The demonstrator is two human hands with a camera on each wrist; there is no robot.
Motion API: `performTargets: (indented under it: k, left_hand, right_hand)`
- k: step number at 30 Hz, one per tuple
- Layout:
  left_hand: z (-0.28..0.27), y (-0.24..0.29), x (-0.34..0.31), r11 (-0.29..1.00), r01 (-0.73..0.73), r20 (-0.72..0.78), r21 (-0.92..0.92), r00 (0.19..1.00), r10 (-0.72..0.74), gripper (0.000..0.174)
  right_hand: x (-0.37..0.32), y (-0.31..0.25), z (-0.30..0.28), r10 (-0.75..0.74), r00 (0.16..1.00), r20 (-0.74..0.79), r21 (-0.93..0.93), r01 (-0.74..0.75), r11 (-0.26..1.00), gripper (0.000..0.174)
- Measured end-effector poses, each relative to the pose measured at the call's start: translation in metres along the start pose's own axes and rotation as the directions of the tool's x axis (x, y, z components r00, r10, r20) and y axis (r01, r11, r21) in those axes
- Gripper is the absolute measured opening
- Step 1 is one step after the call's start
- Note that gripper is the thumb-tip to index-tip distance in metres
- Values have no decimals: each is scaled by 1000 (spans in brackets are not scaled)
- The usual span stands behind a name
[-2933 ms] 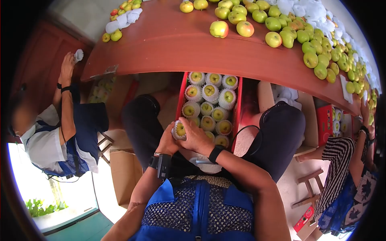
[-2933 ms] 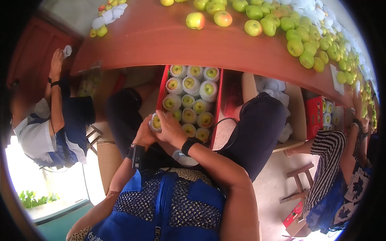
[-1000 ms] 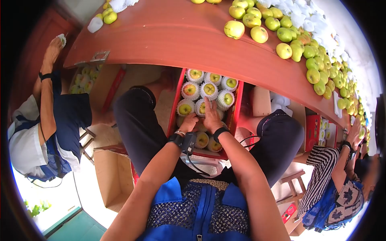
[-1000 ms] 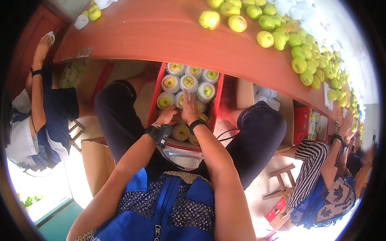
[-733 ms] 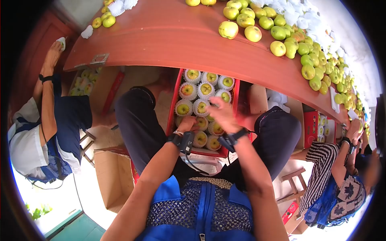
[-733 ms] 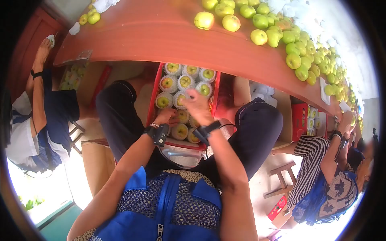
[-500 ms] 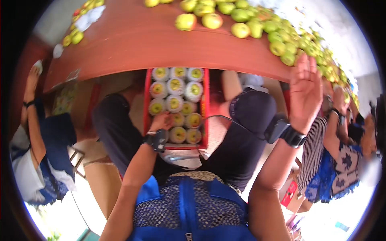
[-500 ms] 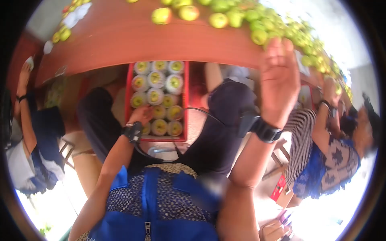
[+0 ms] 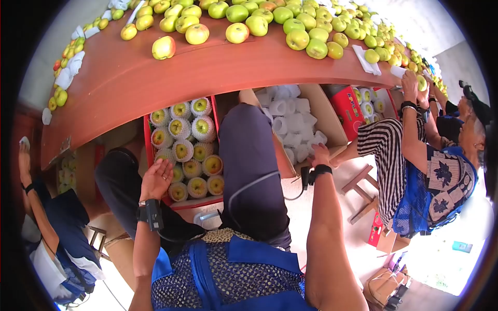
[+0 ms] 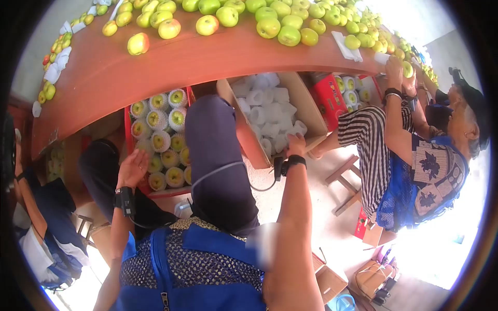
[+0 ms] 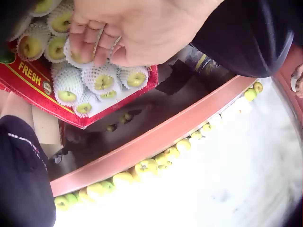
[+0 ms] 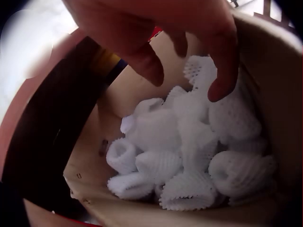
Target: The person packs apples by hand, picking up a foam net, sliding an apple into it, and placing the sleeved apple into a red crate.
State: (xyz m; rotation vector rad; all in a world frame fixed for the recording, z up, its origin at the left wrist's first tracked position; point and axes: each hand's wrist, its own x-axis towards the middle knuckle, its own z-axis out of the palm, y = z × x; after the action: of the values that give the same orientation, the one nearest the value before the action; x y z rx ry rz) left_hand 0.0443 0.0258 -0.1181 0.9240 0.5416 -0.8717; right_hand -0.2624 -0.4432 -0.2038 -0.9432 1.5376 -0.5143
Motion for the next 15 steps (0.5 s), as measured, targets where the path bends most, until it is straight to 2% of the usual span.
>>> performTargets:
  k: [1, 2, 3, 4, 5, 7, 8, 9, 11, 13, 14, 15]
  left_hand:
    - [7, 1, -2, 1000, -17, -20, -6, 1000, 17, 23]
    - [5, -5, 5, 998, 33, 69, -44, 997, -30, 22]
    - [-8, -12, 13, 994, 73, 143, -86, 988, -60, 22]
    - [-25, -9, 10, 988, 94, 202, -125, 977, -68, 22]
    - [-24, -9, 0, 993, 83, 169, -90, 983, -67, 22]
    - [0, -15, -9, 998, 56, 81, -28, 995, -54, 22]
    - [9, -17, -13, 998, 61, 21, 5, 998, -61, 22]
    - [10, -19, -12, 998, 59, 18, 6, 998, -59, 23]
    - [5, -20, -9, 998, 61, 18, 28, 998, -62, 25]
    - [6, -19, -7, 998, 52, -8, 46, 999, -51, 25]
    - [8, -19, -8, 998, 48, -14, 47, 999, -47, 25]
    - [10, -19, -8, 998, 42, -19, 49, 999, -41, 25]
  right_hand:
    - [-13, -4, 16, -95, 994, -57, -108, 89, 990, 55]
    - [-24, -14, 28, -127, 978, -163, -176, 98, 979, 61]
    - [13, 8, 20, -234, 950, -204, -454, 120, 883, 60]
    - [40, 19, 15, -290, 933, -214, -594, 112, 797, 59]
    - [59, 21, 8, -319, 936, -148, -663, 146, 735, 58]
    - [105, 30, -8, -326, 941, 85, -757, 274, 593, 57]
    - [131, 39, -23, -316, 918, 240, -812, 369, 453, 57]
    - [178, 55, -47, -334, 825, 456, -842, 522, 140, 52]
    - [194, 74, -48, -260, 786, 562, -799, 597, 77, 40]
    - [169, 52, -42, -141, 910, 389, -743, 401, 537, 29]
    - [87, 12, -13, 10, 995, 102, -448, 37, 893, 18]
    - [63, -2, -9, 34, 995, 95, -450, 13, 893, 16]
